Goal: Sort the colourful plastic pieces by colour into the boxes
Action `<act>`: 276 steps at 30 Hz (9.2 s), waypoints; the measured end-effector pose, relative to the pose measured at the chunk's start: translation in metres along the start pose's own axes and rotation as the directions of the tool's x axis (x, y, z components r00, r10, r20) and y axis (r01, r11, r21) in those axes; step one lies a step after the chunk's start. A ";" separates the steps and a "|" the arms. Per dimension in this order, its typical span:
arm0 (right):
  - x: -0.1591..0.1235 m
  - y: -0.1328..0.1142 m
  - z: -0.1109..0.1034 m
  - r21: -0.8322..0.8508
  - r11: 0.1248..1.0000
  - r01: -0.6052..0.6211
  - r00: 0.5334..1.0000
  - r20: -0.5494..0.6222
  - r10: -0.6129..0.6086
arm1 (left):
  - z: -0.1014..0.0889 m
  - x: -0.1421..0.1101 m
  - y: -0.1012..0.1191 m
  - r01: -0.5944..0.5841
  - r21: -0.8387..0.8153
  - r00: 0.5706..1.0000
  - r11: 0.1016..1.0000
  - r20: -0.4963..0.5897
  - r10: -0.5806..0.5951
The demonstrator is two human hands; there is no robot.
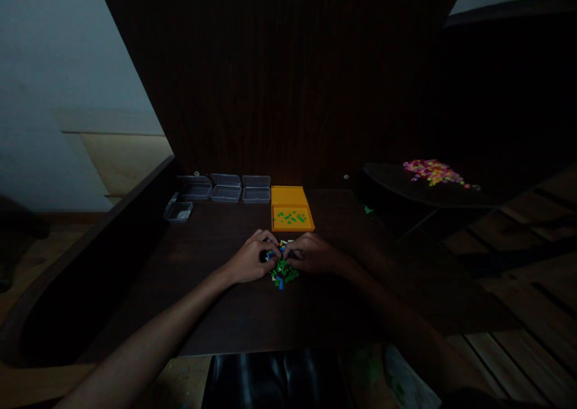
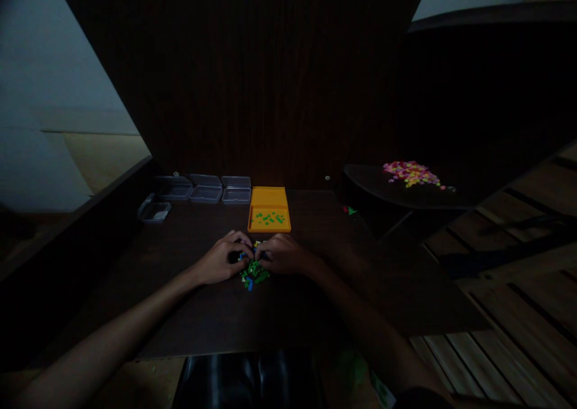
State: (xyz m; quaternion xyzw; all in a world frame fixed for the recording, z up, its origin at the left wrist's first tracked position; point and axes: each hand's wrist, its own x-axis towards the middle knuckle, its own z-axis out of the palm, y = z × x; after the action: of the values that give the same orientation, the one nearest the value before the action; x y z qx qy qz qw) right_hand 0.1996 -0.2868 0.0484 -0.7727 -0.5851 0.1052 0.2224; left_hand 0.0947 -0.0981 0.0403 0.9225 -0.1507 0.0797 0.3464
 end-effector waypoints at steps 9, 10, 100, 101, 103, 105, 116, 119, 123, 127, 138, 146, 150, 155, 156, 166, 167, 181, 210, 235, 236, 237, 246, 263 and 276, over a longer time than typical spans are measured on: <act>-0.001 0.000 0.001 -0.032 0.999 -0.025 1.000 0.018 0.025 | 0.001 -0.001 -0.001 -0.040 -0.017 0.999 0.999 -0.013 0.040; -0.001 0.000 0.001 -0.035 0.999 -0.028 0.999 0.017 0.028 | 0.002 -0.001 -0.001 -0.042 -0.021 0.999 0.999 -0.014 0.042; 0.013 0.056 -0.027 -0.185 0.921 -0.344 0.894 -0.363 0.261 | 0.003 0.001 0.004 -0.041 -0.039 0.982 0.998 -0.184 0.033; 0.014 0.057 -0.026 -0.196 0.916 -0.350 0.896 -0.354 0.266 | 0.002 0.001 0.004 -0.039 -0.040 0.983 0.998 -0.184 0.031; 0.016 0.057 -0.026 -0.214 0.909 -0.358 0.900 -0.340 0.274 | 0.002 0.001 0.005 -0.038 -0.038 0.983 0.999 -0.182 0.031; 0.017 0.058 -0.026 -0.223 0.904 -0.364 0.901 -0.332 0.280 | 0.002 0.001 0.005 -0.036 -0.034 0.983 0.999 -0.180 0.030; 0.022 0.059 -0.030 -0.142 0.904 -0.404 0.895 -0.268 0.358 | 0.003 0.001 0.000 -0.026 -0.021 0.989 0.999 -0.149 0.023; 0.019 0.054 -0.036 -0.084 0.923 -0.376 0.891 -0.307 0.335 | 0.003 0.002 -0.001 -0.025 -0.022 0.988 0.999 -0.150 0.022; 0.010 0.039 -0.042 0.036 0.970 -0.240 0.952 -0.189 0.242 | 0.004 0.002 -0.004 -0.029 -0.005 0.990 1.000 -0.140 0.028; 0.002 0.023 -0.036 0.148 0.981 -0.127 0.991 0.053 0.120 | 0.005 0.001 -0.007 -0.049 0.018 0.992 0.999 -0.119 0.051; 0.004 0.003 -0.014 0.113 0.984 -0.134 0.982 0.152 0.117 | 0.002 0.000 0.000 -0.117 0.015 0.992 0.993 -0.049 0.117; 0.005 0.001 -0.011 0.088 0.986 -0.144 0.975 0.185 0.126 | 0.002 -0.001 0.000 -0.104 0.026 0.995 0.994 -0.006 0.104; 0.004 -0.001 -0.015 0.112 0.983 -0.147 0.972 0.203 0.122 | 0.002 -0.001 0.000 -0.106 0.036 0.994 0.994 0.004 0.106; 0.001 0.004 -0.019 0.290 0.949 -0.127 0.988 0.125 0.094 | 0.002 -0.001 0.000 -0.104 0.050 0.995 0.993 0.011 0.104; 0.001 0.005 -0.019 0.325 0.938 -0.125 0.990 0.104 0.096 | 0.002 -0.001 0.000 -0.103 0.053 0.995 0.993 0.009 0.102; 0.001 0.006 -0.014 0.227 0.967 -0.113 0.988 0.130 0.085 | 0.001 -0.002 0.001 -0.095 0.051 0.996 0.994 0.009 0.094; 0.001 0.004 -0.014 0.208 0.973 -0.101 0.988 0.137 0.074 | 0.001 -0.002 0.001 -0.098 0.048 0.995 0.994 0.008 0.097; 0.001 -0.002 -0.015 0.091 0.995 -0.051 0.986 0.164 0.035 | 0.001 -0.002 0.000 -0.097 0.071 0.995 0.993 0.013 0.096; 0.002 0.002 -0.010 0.080 0.996 0.026 0.989 0.142 -0.037 | 0.002 -0.002 0.000 -0.120 0.082 0.993 0.989 0.020 0.119; 0.001 -0.005 -0.013 0.093 0.995 0.043 0.993 0.103 -0.053 | 0.005 -0.001 -0.003 -0.126 0.073 0.992 0.989 0.001 0.127; 0.001 -0.005 -0.012 0.097 0.994 0.057 0.993 0.098 -0.067 | 0.005 -0.001 -0.003 -0.126 0.074 0.992 0.989 0.001 0.127; 0.001 -0.005 -0.012 0.099 0.993 0.071 0.992 0.097 -0.081 | 0.005 -0.001 -0.003 -0.126 0.075 0.992 0.989 0.001 0.126; -0.001 -0.001 -0.010 0.033 0.997 0.068 0.994 0.087 -0.071 | 0.005 -0.001 -0.005 -0.119 0.058 0.993 0.991 -0.013 0.120; -0.001 -0.005 -0.013 -0.005 1.000 -0.025 0.990 0.139 0.025 | 0.004 -0.001 -0.002 -0.101 0.069 0.995 0.992 -0.006 0.101; 0.001 -0.005 -0.015 0.101 0.993 -0.064 0.990 0.135 0.050 | 0.005 -0.001 -0.005 -0.088 0.055 0.996 0.995 0.004 0.088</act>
State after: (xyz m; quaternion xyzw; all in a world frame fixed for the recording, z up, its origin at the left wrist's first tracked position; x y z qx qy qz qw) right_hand 0.2016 -0.2883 0.0635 -0.7675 -0.5701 0.1932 0.2204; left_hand 0.0957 -0.0977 0.0332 0.9241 -0.1893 0.0984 0.3169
